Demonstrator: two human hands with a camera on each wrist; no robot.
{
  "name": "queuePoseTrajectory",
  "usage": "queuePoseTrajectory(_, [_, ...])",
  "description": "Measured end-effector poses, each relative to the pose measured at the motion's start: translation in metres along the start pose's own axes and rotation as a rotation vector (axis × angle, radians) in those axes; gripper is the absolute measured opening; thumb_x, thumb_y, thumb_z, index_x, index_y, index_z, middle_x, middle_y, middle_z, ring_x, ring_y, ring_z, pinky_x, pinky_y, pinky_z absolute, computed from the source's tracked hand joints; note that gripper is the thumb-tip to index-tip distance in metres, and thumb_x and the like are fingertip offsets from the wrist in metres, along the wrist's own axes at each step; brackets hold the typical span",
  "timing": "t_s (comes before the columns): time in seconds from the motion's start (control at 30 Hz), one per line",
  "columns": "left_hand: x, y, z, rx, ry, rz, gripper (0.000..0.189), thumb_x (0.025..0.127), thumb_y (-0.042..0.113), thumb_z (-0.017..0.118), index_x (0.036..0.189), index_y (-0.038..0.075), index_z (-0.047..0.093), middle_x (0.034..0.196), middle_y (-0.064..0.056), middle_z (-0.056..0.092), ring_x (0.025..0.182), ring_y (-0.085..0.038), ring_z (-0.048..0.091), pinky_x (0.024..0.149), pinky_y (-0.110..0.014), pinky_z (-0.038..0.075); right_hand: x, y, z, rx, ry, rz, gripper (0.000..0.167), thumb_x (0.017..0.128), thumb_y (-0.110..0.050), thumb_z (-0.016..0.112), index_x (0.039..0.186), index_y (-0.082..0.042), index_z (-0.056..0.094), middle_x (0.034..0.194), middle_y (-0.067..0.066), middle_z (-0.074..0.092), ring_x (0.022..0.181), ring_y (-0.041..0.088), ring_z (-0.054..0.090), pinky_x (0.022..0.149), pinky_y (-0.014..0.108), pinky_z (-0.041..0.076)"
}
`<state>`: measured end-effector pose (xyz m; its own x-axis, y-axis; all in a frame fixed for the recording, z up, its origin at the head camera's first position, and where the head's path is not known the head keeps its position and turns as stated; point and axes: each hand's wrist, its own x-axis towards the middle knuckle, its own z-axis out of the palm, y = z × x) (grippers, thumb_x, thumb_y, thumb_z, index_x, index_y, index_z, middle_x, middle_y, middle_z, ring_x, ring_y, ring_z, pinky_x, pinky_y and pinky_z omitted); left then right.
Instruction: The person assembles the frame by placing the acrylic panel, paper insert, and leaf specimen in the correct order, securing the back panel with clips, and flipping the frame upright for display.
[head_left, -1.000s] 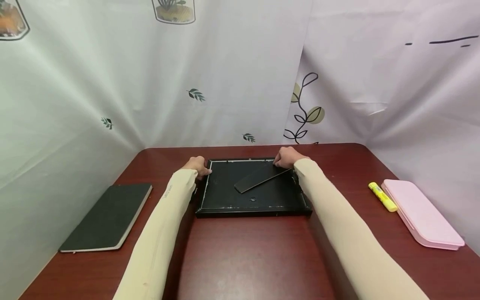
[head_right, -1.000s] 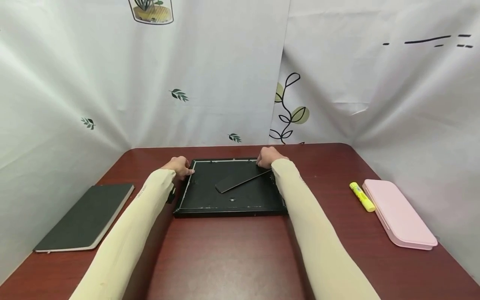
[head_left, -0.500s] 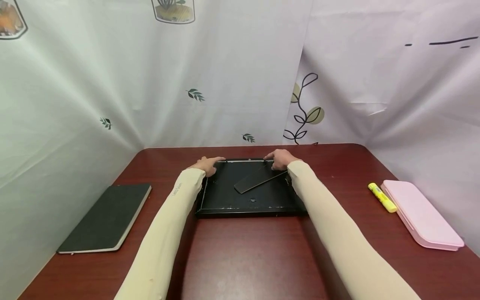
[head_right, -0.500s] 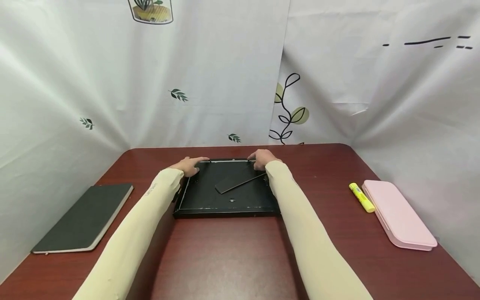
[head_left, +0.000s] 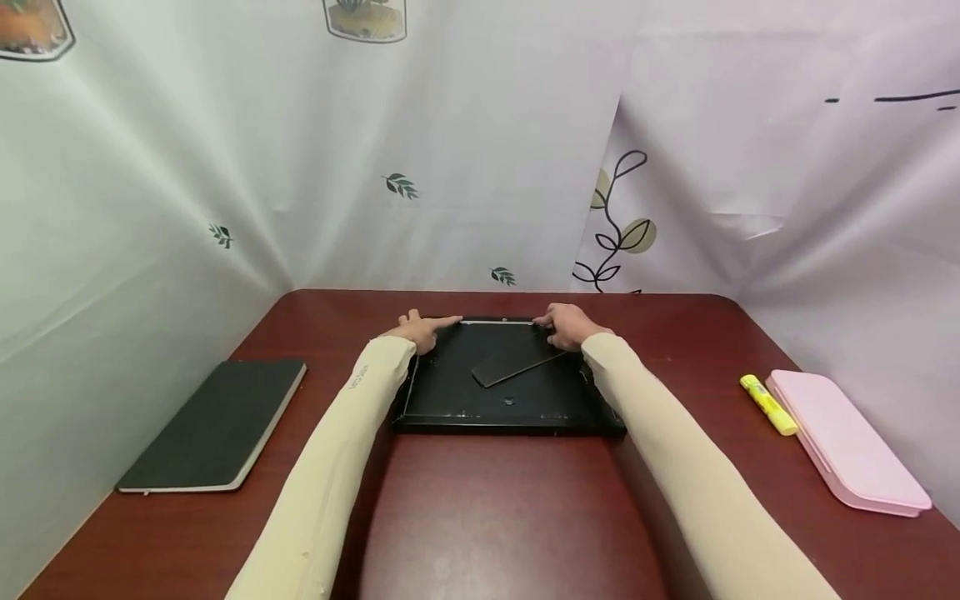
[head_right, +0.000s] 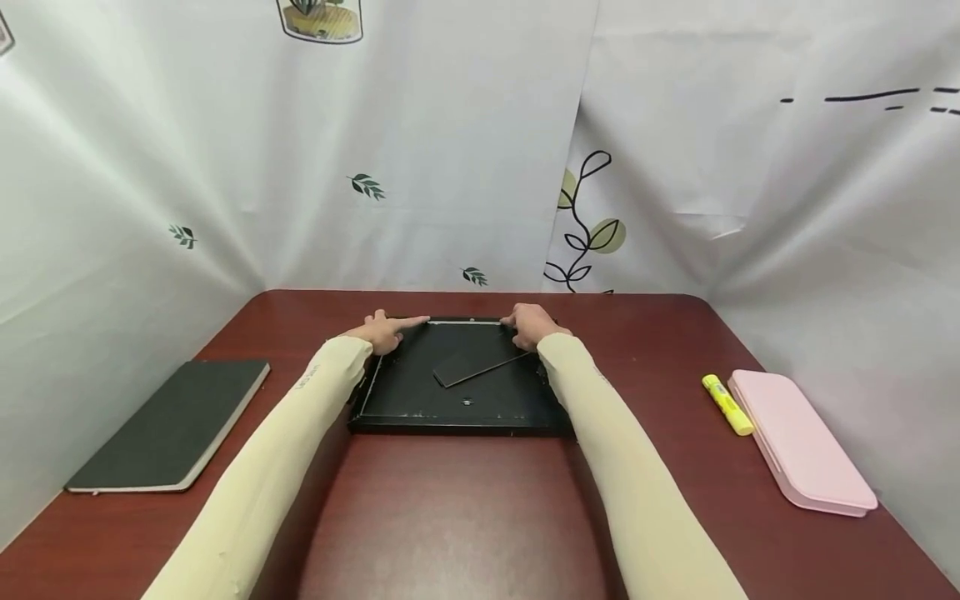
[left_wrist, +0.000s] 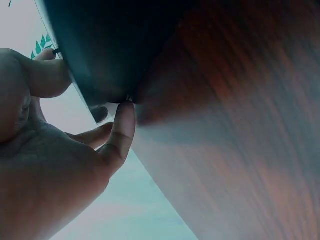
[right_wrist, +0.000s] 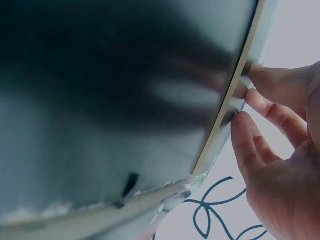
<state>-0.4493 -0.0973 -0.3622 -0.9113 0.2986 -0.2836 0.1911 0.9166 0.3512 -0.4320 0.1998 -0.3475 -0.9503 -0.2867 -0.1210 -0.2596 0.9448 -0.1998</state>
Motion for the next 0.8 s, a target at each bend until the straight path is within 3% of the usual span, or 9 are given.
queuePoseTrajectory(0.23, [0.0,-0.001,-0.001,0.026,0.052,0.091,0.06,0.105,0.006,0.035,0.159,0.032,0.029,0.164,-0.03,0.014,0.145,-0.05,0.023,0.083,-0.043,0.038,-0.009,0.001,0.002,-0.012,-0.044,0.08,0.049,0.101,-0.007,0.053,0.149,-0.018,0.046,0.14,0.019,0.045,0.113,0.035,0.041,0.09,0.043,0.041])
queuePoseTrajectory(0.33, [0.002,-0.006,-0.003,0.053,0.108,0.145,0.059,0.103,0.003,0.043,0.157,0.027,0.037,0.164,-0.026,0.025,0.11,-0.039,0.059,0.07,-0.035,0.04,-0.01,-0.002,0.002,0.015,-0.052,0.09,0.049,0.102,-0.006,0.048,0.149,-0.019,0.046,0.138,0.017,0.046,0.112,0.036,0.038,0.087,0.042,0.038])
queuePoseTrajectory(0.37, [0.003,-0.008,-0.003,0.056,0.121,0.154,0.059,0.102,0.002,0.045,0.156,0.026,0.039,0.163,-0.025,0.028,0.089,-0.032,0.061,0.064,-0.032,0.039,-0.01,-0.003,0.003,0.022,-0.053,0.086,0.049,0.102,-0.006,0.047,0.149,-0.019,0.046,0.139,0.017,0.046,0.112,0.036,0.038,0.087,0.042,0.037])
queuePoseTrajectory(0.43, [0.004,-0.011,-0.002,0.066,0.126,0.17,0.059,0.101,0.002,0.048,0.155,0.024,0.041,0.161,-0.025,0.032,0.06,-0.025,0.042,0.054,-0.027,0.035,-0.01,-0.003,0.004,0.039,-0.062,0.081,0.049,0.101,-0.006,0.046,0.148,-0.02,0.046,0.142,0.018,0.046,0.111,0.036,0.037,0.086,0.042,0.036])
queuePoseTrajectory(0.47, [0.004,-0.012,-0.002,0.056,0.112,0.167,0.059,0.101,0.002,0.049,0.155,0.024,0.04,0.162,-0.025,0.03,0.06,-0.024,0.043,0.051,-0.026,0.033,-0.01,-0.002,0.005,0.045,-0.069,0.082,0.049,0.102,-0.007,0.047,0.149,-0.021,0.046,0.145,0.019,0.046,0.11,0.036,0.037,0.085,0.042,0.035])
queuePoseTrajectory(0.53, [0.004,-0.012,0.0,0.04,0.081,0.161,0.06,0.102,0.002,0.047,0.157,0.024,0.036,0.163,-0.029,0.023,0.084,-0.033,0.058,0.05,-0.026,0.032,-0.01,0.0,0.007,0.06,-0.084,0.096,0.049,0.103,-0.01,0.049,0.149,-0.026,0.046,0.152,0.018,0.045,0.108,0.035,0.036,0.084,0.041,0.034])
queuePoseTrajectory(0.6, [0.003,-0.013,0.002,0.018,0.056,0.142,0.06,0.103,0.002,0.043,0.158,0.024,0.032,0.164,-0.032,0.012,0.091,-0.038,0.055,0.05,-0.026,0.031,-0.011,0.003,0.008,0.079,-0.093,0.112,0.049,0.103,-0.014,0.051,0.149,-0.03,0.046,0.156,0.016,0.043,0.105,0.034,0.036,0.082,0.041,0.032])
queuePoseTrajectory(0.77, [-0.001,-0.011,0.006,-0.068,0.069,0.098,0.059,0.106,0.002,0.038,0.158,0.028,0.032,0.165,-0.031,-0.007,0.068,-0.024,0.041,0.054,-0.028,0.03,-0.012,0.007,0.007,0.102,-0.075,0.137,0.049,0.104,-0.018,0.053,0.149,-0.035,0.045,0.158,0.015,0.043,0.102,0.034,0.034,0.081,0.042,0.029])
queuePoseTrajectory(0.8, [-0.003,-0.01,0.008,-0.042,0.074,0.108,0.059,0.105,0.001,0.038,0.158,0.028,0.032,0.165,-0.031,-0.007,0.072,-0.026,0.049,0.055,-0.029,0.032,-0.013,0.007,0.006,0.1,-0.074,0.138,0.049,0.104,-0.019,0.053,0.149,-0.035,0.045,0.158,0.015,0.043,0.103,0.034,0.034,0.081,0.042,0.029])
